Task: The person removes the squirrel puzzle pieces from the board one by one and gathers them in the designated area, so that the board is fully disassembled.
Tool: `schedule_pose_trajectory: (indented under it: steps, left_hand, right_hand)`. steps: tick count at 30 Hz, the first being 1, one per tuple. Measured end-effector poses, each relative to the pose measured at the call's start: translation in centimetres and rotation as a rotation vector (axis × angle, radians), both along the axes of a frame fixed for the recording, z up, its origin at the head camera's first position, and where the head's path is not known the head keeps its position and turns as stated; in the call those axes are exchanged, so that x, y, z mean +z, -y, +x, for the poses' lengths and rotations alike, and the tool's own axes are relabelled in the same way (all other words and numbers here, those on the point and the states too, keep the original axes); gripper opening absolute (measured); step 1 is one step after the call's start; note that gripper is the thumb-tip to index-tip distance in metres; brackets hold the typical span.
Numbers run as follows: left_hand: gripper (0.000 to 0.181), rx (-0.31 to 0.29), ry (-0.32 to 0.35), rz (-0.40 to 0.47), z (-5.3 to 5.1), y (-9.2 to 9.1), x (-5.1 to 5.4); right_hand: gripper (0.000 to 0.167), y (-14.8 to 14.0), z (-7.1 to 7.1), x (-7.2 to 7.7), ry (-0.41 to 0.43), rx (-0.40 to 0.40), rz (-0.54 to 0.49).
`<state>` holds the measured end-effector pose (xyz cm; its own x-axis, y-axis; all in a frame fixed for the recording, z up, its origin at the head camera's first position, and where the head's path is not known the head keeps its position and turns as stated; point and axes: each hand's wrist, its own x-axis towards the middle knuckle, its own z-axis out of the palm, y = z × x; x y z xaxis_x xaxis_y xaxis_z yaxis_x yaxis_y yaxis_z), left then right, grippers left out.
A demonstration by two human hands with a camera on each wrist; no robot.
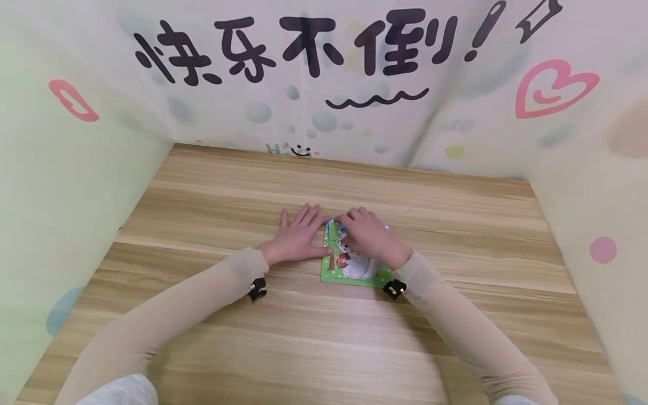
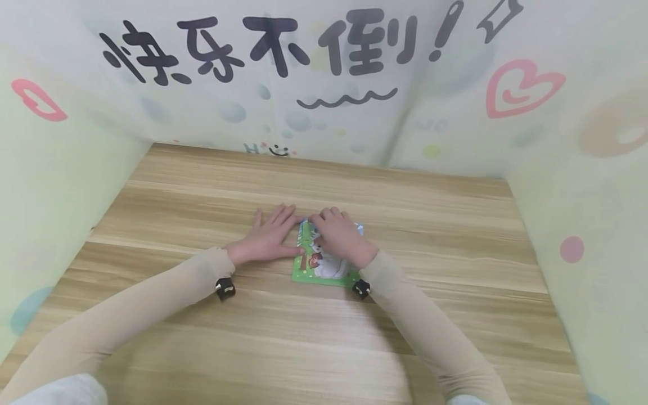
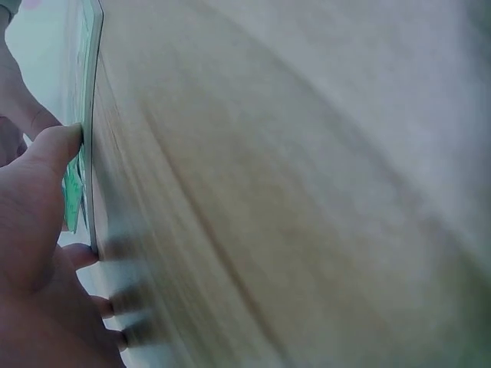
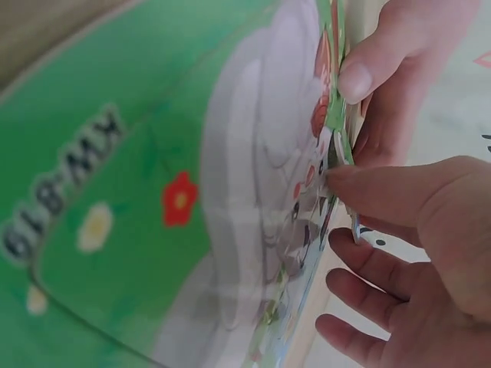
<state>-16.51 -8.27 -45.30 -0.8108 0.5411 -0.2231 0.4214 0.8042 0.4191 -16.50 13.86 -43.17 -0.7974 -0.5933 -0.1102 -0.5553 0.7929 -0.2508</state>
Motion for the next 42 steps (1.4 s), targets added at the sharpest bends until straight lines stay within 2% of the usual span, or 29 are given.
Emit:
schedule_pose_trajectory:
  steps: [6, 13, 19, 32, 42]
  left_hand:
    - [0.088, -0.011, 0.004, -0.012, -0.1, -0.2, -0.4]
    - [0.088, -0.012, 0.002, -0.004, 0.2, -0.3, -0.1]
    - [0.09, -0.01, 0.0, -0.024, 0.0, -0.2, -0.3]
    - [0.091, -0.01, -0.01, -0.021, -0.2, -0.3, -0.6]
    - [0.09, -0.021, -0.011, -0.011, -0.1, 0.1, -0.4]
  right_hand:
    - [0.053, -0.8, 0.0, -0.1, 0.018, -0.027, -0.059]
    - [0.048, -2.5, 0.0, -0.4, 0.013, -0.007, -0.168]
    - [0.046, -4.3, 0.1, -0.6, 0.01, -0.027, -0.251]
    - [0.045, -9.1, 0.8, -0.6, 0.016, -0.108, -0.305]
    - [0.041, -13.3, 0.9, -0.2, 0.016, -0.173, -0.351]
